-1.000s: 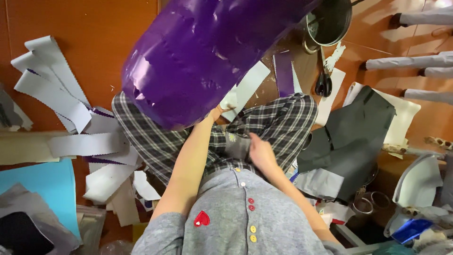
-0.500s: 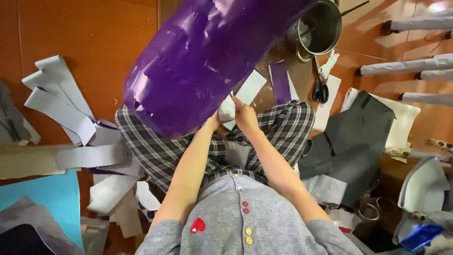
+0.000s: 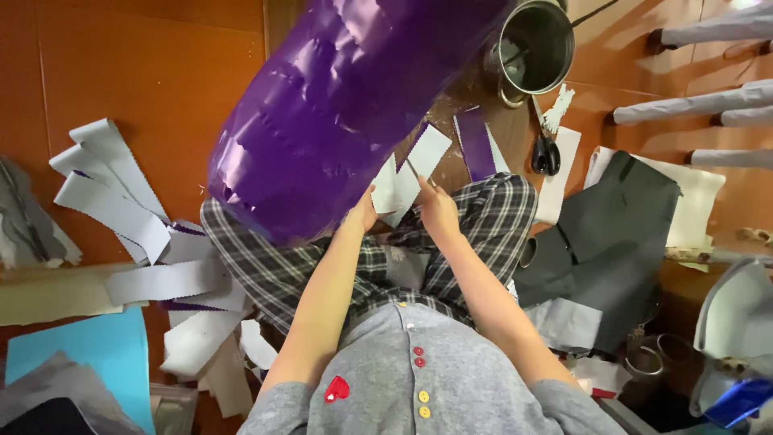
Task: Decorating animal sculptures by applying purple and white adhesive strips to their surfaces
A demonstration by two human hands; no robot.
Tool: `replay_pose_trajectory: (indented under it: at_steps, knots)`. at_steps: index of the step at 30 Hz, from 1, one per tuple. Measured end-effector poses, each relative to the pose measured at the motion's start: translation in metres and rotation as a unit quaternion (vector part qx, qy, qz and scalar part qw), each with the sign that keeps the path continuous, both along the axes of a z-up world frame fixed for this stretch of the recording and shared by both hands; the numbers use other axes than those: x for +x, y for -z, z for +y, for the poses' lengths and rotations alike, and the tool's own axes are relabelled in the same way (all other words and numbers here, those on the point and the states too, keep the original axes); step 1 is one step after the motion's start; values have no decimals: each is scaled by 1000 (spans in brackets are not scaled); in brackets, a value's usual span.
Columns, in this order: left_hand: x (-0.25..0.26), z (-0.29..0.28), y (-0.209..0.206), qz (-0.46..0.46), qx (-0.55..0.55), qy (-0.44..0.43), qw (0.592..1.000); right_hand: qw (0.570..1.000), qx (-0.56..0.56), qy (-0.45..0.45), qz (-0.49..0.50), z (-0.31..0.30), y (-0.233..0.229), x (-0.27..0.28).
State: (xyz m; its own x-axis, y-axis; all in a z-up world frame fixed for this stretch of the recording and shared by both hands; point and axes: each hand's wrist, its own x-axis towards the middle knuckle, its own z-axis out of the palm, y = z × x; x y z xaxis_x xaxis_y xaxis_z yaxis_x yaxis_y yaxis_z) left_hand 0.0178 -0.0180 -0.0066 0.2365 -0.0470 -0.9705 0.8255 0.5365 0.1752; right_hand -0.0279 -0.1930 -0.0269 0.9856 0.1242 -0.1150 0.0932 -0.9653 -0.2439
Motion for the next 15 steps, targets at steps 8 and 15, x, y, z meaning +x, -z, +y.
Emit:
replay_pose_trajectory:
  at_steps: [8, 15]
  knots:
    - [-3, 0, 27, -37, -11, -11, 999, 992, 94, 49, 70, 26, -23, 13]
    - [-9, 3, 62, -106, -140, 41, 984, 969, 134, 188, -90, -79, -114, 80]
